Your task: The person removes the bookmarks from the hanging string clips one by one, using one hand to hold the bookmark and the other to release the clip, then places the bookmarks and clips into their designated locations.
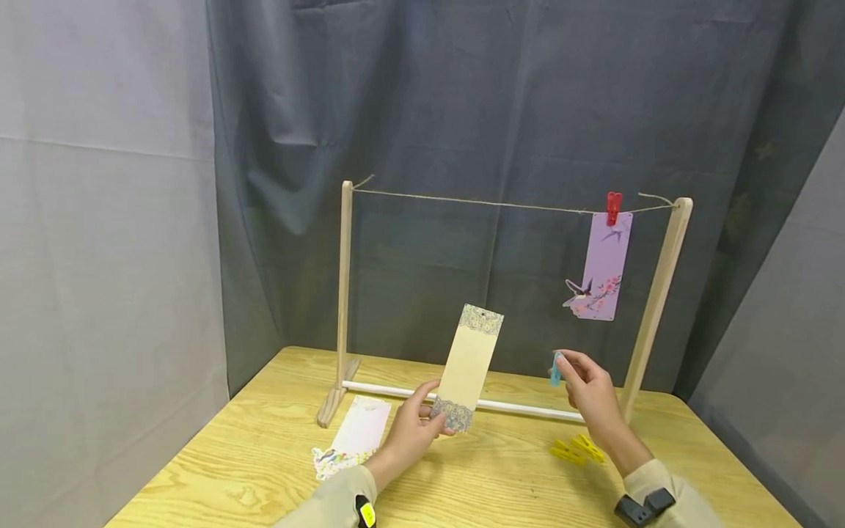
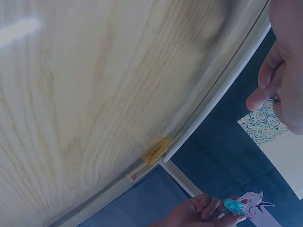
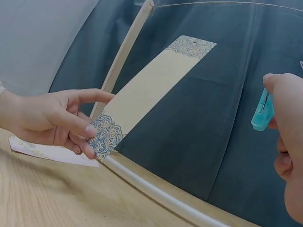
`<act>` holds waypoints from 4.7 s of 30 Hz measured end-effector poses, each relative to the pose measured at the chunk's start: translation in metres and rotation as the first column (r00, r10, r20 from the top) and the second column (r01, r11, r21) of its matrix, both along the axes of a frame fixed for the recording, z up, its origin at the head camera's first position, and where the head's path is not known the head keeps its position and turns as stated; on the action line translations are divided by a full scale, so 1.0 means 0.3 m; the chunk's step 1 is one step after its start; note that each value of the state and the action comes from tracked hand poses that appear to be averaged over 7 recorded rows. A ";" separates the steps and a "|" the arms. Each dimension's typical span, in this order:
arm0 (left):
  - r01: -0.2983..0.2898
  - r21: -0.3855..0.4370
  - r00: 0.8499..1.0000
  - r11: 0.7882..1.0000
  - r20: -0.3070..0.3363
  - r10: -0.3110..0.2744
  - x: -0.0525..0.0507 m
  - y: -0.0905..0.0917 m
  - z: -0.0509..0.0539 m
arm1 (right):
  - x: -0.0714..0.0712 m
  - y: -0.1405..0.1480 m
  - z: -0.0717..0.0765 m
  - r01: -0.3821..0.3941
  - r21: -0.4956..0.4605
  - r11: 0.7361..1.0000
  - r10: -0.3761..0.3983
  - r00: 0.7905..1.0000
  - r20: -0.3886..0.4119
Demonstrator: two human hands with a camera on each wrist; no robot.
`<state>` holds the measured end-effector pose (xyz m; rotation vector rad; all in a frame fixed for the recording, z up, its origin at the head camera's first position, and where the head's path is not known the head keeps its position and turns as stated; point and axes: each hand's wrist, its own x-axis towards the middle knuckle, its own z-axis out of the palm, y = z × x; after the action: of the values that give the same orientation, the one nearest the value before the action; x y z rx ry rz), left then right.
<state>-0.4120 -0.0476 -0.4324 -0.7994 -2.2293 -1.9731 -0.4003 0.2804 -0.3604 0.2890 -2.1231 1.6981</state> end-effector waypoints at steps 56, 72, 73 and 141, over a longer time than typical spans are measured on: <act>-0.062 0.025 0.996 0.998 0.067 0.060 0.128 -0.340 -0.080 | 0.148 0.122 -0.330 0.021 0.579 0.815 -0.180 0.959 0.219; -0.059 0.048 0.998 0.997 0.039 0.057 0.150 -0.381 -0.063 | 0.156 0.116 -0.323 0.038 0.607 0.794 -0.221 0.948 0.229; -0.058 0.038 0.997 0.998 0.044 0.056 0.152 -0.384 -0.062 | 0.158 0.118 -0.325 0.040 0.612 0.790 -0.224 0.948 0.227; -0.236 -0.185 0.937 0.954 0.215 0.274 0.221 -0.507 -0.031 | 0.161 0.130 -0.376 0.127 0.757 0.641 -0.230 0.973 0.032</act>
<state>-0.3457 -0.1996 -0.4418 -0.2688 -2.4950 -1.8733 -0.3519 0.3195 -0.4732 0.1829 -2.7563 0.6390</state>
